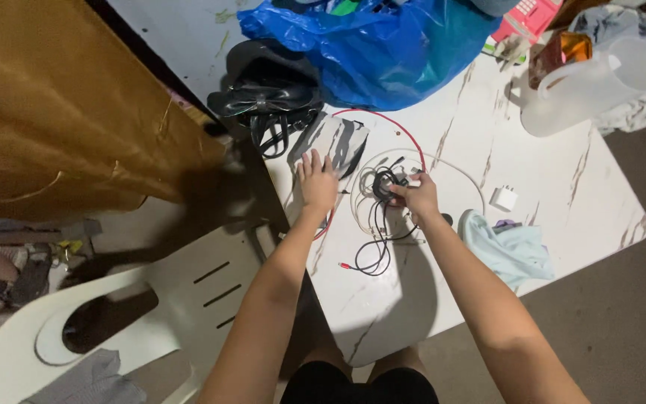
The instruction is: The person organizes a bundle of black electronic cables on a table by hand, then takes a light blue cloth and wraps it around a circular sensor-like device attached to the cables.
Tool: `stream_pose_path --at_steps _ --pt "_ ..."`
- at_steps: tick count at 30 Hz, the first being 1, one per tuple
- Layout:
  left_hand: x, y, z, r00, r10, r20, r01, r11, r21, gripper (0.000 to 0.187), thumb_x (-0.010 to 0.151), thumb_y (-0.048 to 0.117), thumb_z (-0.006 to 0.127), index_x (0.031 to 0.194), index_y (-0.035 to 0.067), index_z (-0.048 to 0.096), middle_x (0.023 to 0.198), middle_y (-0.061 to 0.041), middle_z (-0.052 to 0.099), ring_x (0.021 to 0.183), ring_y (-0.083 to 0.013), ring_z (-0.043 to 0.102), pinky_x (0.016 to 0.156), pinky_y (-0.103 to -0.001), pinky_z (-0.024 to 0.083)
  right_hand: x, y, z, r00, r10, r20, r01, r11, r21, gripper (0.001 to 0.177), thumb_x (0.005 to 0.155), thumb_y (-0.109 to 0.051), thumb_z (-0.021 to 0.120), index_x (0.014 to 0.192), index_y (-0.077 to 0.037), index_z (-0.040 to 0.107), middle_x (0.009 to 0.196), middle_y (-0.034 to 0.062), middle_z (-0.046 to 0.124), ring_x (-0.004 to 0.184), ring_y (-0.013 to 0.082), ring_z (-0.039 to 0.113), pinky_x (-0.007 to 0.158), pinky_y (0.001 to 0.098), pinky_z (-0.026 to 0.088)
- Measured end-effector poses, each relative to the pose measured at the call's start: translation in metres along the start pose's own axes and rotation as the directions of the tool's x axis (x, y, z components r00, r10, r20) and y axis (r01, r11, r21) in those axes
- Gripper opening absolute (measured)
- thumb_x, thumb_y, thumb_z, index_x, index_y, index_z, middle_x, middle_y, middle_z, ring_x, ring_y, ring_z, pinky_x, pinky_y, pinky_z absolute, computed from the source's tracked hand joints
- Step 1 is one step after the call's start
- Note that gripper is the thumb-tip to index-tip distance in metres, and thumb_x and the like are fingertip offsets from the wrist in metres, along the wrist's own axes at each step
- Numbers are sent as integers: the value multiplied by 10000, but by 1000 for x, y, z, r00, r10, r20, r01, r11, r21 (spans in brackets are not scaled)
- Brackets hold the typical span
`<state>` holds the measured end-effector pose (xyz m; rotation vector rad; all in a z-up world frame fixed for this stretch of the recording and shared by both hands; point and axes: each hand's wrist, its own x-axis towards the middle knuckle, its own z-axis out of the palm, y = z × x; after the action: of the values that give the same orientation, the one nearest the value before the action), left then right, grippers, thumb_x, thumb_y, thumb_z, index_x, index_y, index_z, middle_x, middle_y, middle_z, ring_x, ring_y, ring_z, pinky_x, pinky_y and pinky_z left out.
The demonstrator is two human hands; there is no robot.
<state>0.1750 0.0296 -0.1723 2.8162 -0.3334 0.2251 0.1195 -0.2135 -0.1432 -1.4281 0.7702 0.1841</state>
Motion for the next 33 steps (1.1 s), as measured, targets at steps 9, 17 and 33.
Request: stream_pose_path --at_steps 9,17,33 --pt "-9 -16 -40 992 19 -127 -85 839 -538 382 1007 226 625 1343 48 664 1362 -329 577 1211 -500 600 1006 -451 507 17 6 86 990 -74 119 42 966 255 368 839 55 767 1165 -22 615 835 117 711 582 160 665 484 257 511" --pt "-23 -11 -55 997 49 -67 -77 848 -524 399 1008 240 619 1348 38 675 1413 -265 573 1305 -519 511 1067 -516 435 35 10 130 992 -77 97 62 987 149 363 793 95 767 1075 5 555 764 96 664 539 192 673 474 313 563" --pt "-22 -27 -17 990 106 -89 -139 761 -634 355 955 158 641 1257 -19 702 1457 -185 593 1440 -405 468 1130 -413 435 35 55 152 920 -392 2 392 920 0 45 877 35 696 850 31 660 761 52 625 690 102 549 606 278 473"
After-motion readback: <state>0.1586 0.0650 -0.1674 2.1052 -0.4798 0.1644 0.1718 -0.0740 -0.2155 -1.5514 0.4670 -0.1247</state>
